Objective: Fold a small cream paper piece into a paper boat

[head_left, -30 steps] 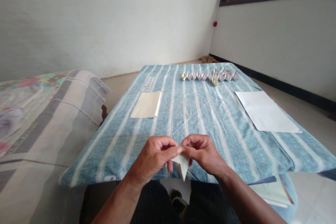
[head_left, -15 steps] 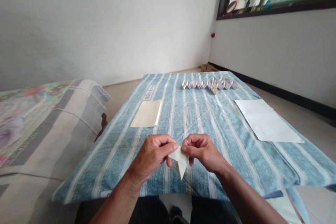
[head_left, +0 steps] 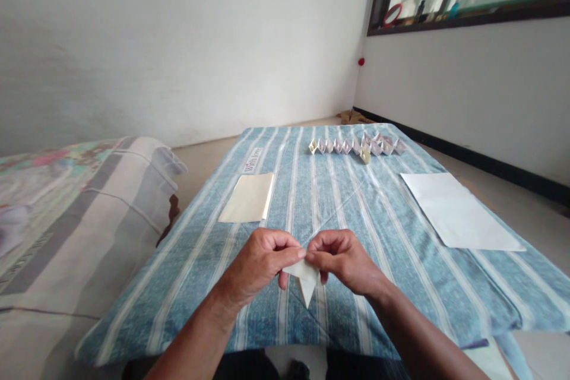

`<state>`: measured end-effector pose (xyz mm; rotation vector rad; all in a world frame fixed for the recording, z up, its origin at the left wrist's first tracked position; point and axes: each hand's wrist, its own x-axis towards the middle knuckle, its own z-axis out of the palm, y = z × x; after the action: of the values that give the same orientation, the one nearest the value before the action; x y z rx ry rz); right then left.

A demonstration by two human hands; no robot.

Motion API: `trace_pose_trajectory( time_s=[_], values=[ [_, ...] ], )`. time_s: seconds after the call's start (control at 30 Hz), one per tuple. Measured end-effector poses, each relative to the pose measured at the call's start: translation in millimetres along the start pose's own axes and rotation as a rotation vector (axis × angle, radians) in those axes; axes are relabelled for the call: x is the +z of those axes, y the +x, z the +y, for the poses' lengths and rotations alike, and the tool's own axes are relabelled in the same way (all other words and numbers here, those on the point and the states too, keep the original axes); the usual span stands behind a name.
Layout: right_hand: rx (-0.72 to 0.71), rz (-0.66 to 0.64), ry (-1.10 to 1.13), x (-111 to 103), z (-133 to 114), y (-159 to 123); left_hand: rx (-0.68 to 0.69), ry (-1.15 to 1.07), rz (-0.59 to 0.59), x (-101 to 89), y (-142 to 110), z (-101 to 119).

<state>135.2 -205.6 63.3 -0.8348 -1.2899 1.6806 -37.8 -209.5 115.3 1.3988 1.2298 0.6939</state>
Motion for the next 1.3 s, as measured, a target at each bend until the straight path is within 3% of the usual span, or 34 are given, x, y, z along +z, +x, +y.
trace_pose_trajectory(
  time_s=[0.27,0.67,0.97,1.13,1.3],
  values=[
    [0.011,-0.033,0.019,-3,-7,-3,0.027,-0.112,-0.024,-9.1,-5,3],
    [-0.019,-0.102,0.020,-6,-8,-10,0.036,-0.314,-0.071,-14.2,-4,-8],
    [-0.143,-0.209,0.088,-4,-9,-17,0.077,-0.354,-0.071,-16.9,-10,-9],
    [-0.127,-0.246,0.125,-1,-10,-20,0.099,-0.425,-0.131,-21.2,-9,-18],
    [-0.093,-0.272,0.139,-4,-9,-21,0.096,-0.493,-0.099,-23.8,-7,-22]
  ],
)
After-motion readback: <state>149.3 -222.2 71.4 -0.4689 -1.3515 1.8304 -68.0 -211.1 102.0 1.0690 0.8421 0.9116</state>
